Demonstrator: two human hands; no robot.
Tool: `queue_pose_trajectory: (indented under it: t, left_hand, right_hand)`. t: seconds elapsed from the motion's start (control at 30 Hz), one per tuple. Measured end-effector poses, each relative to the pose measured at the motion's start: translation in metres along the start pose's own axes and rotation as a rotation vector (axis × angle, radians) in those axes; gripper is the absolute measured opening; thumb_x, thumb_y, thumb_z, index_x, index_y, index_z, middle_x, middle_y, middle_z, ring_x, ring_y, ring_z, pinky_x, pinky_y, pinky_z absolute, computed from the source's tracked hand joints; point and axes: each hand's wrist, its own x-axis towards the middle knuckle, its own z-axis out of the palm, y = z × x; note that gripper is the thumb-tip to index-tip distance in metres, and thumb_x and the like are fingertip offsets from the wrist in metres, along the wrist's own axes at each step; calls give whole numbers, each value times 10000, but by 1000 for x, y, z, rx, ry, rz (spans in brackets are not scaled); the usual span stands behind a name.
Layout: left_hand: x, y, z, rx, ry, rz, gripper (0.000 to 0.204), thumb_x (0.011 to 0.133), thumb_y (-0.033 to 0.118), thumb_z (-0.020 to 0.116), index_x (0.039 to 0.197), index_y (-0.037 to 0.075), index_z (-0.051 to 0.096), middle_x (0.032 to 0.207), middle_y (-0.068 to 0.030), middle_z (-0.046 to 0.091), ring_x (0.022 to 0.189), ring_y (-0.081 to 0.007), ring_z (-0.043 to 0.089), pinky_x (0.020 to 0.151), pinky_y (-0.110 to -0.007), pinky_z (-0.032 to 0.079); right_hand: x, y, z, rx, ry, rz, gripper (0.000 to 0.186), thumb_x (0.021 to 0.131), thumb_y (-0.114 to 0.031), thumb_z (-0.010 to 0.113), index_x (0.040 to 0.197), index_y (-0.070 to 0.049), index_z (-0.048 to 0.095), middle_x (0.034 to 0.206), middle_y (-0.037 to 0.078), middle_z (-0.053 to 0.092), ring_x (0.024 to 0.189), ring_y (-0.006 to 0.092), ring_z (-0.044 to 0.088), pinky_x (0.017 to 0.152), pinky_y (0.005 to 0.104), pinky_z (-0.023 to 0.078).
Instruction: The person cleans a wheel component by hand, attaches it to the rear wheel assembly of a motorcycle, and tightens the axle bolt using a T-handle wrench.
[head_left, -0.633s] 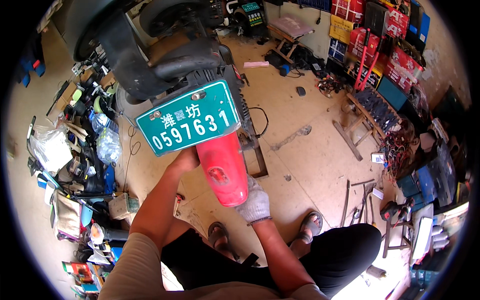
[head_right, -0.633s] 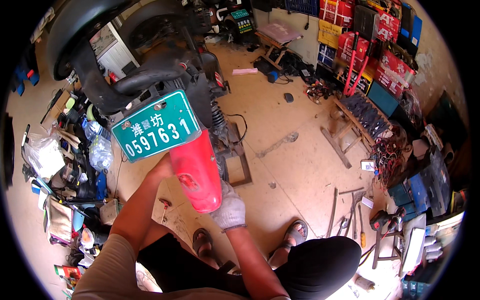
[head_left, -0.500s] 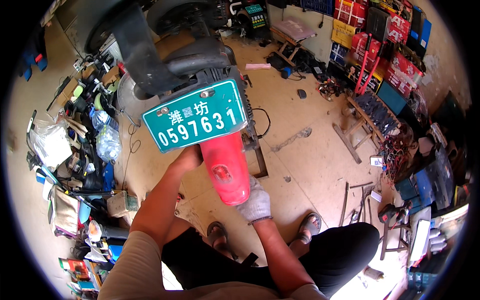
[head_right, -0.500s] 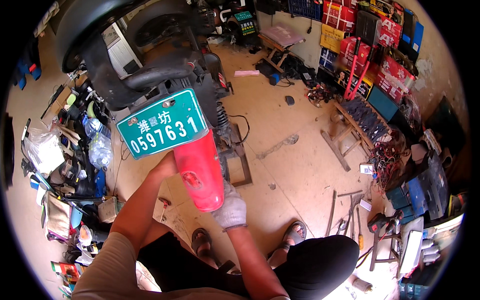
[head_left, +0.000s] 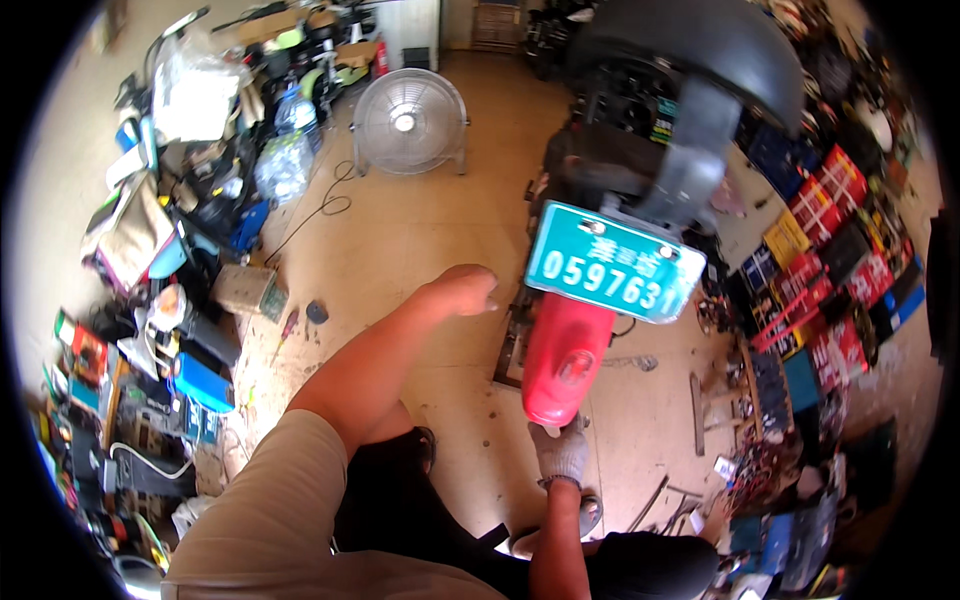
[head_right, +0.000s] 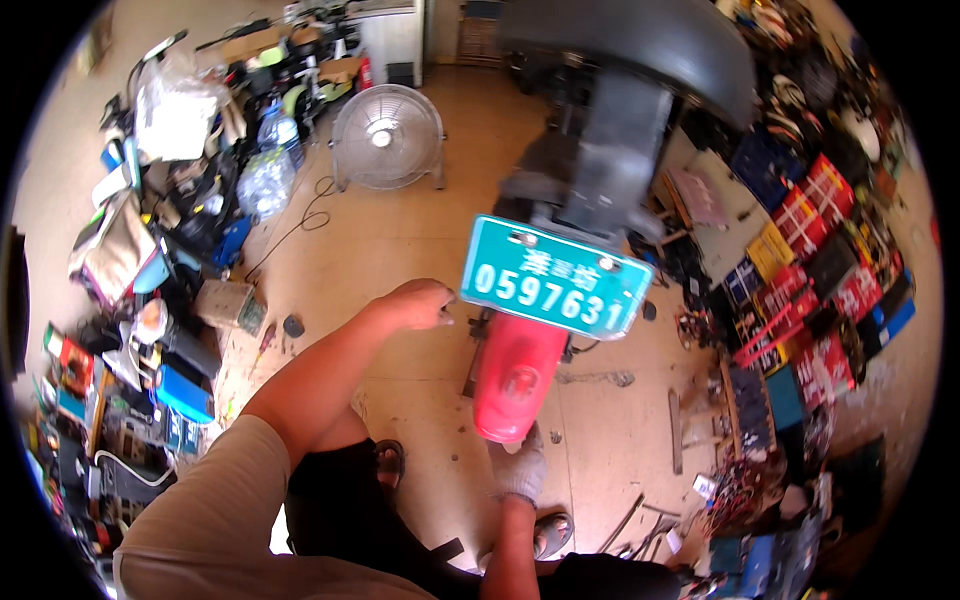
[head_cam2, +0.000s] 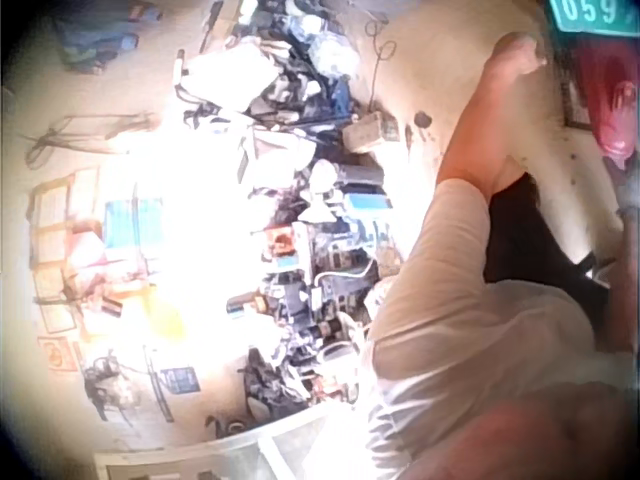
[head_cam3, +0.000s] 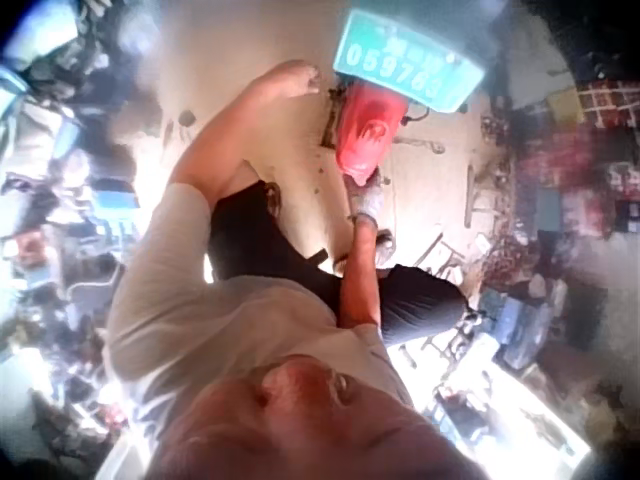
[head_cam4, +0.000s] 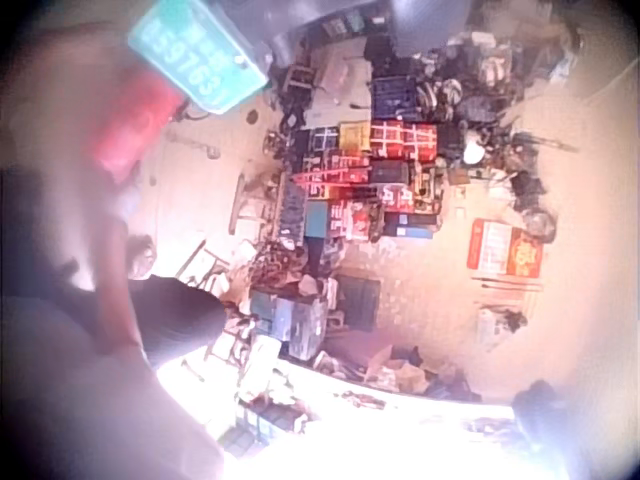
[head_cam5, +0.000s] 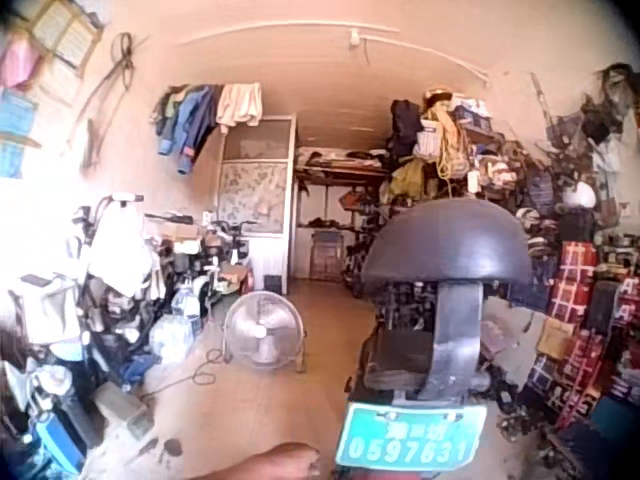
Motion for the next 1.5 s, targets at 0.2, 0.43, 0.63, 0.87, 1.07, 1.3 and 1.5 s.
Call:
queue_pose_trajectory:
  t: [0.2, 0.43, 0.63, 0.87, 1.07, 1.3, 1.5]
  left_hand:
    - [-44, 3, -53, -77, 164, -87, 303, 923, 276, 708, 1050, 1, 706, 1001, -225, 711, 984, -415, 678, 863, -492, 529]
    - [-105, 13, -109, -227, 536, -47, 273, 923, 283, 714, 991, 19, 711, 965, -207, 722, 943, -408, 692, 819, -489, 543]
    - [-184, -37, -70, -619, 795, -88, 300, 942, 274, 696, 1111, 28, 717, 941, -187, 740, 832, -365, 713, 728, -438, 554]
    - [-361, -116, 271, -606, 264, -796, 317, 874, 321, 760, 1072, 74, 747, 953, -199, 743, 872, -382, 717, 797, -479, 568]
    - [-453, 3, 388, -696, -196, -803, 402, 860, 372, 721, 1148, 93, 737, 1152, -162, 739, 1088, -361, 692, 953, -453, 543]
    - [-439, -4, 405, -629, 42, -916, 381, 841, 290, 717, 1162, 85, 720, 1117, -174, 711, 1051, -372, 682, 920, -477, 541]
    - [-380, -82, 369, -494, 322, -1043, 392, 837, 159, 760, 1202, 70, 650, 1235, -226, 604, 1003, -441, 671, 836, -525, 560]
  right_hand:
    - [-18, -12, -7, 90, -409, 354, 385, 879, -367, 756, 963, 8, 742, 737, 84, 730, 627, 186, 682, 608, 334, 542]
    - [-45, -104, -34, -133, -708, 207, 404, 913, -387, 712, 867, 11, 763, 680, 65, 709, 586, 127, 658, 578, 308, 527]
    - [-52, -155, -79, 22, -535, -1, 244, 929, -206, 700, 974, 26, 762, 748, 84, 730, 647, 132, 688, 638, 287, 558]
    - [2, -190, -170, -31, -53, -417, 263, 962, -130, 675, 1170, 30, 696, 1019, 103, 722, 871, 139, 676, 783, 279, 556]
    - [54, -231, -199, 157, 745, -487, 441, 1039, -277, 639, 1402, -27, 627, 1255, 130, 711, 1091, 180, 678, 952, 316, 542]
    - [97, -251, -165, -20, 934, -764, 445, 1006, -334, 681, 1361, -67, 674, 1365, 142, 666, 1210, 220, 653, 1008, 306, 541]
    - [97, -242, -151, 55, 905, -790, 407, 1011, -256, 679, 1351, -33, 668, 1391, 166, 645, 1267, 251, 630, 1032, 334, 539]
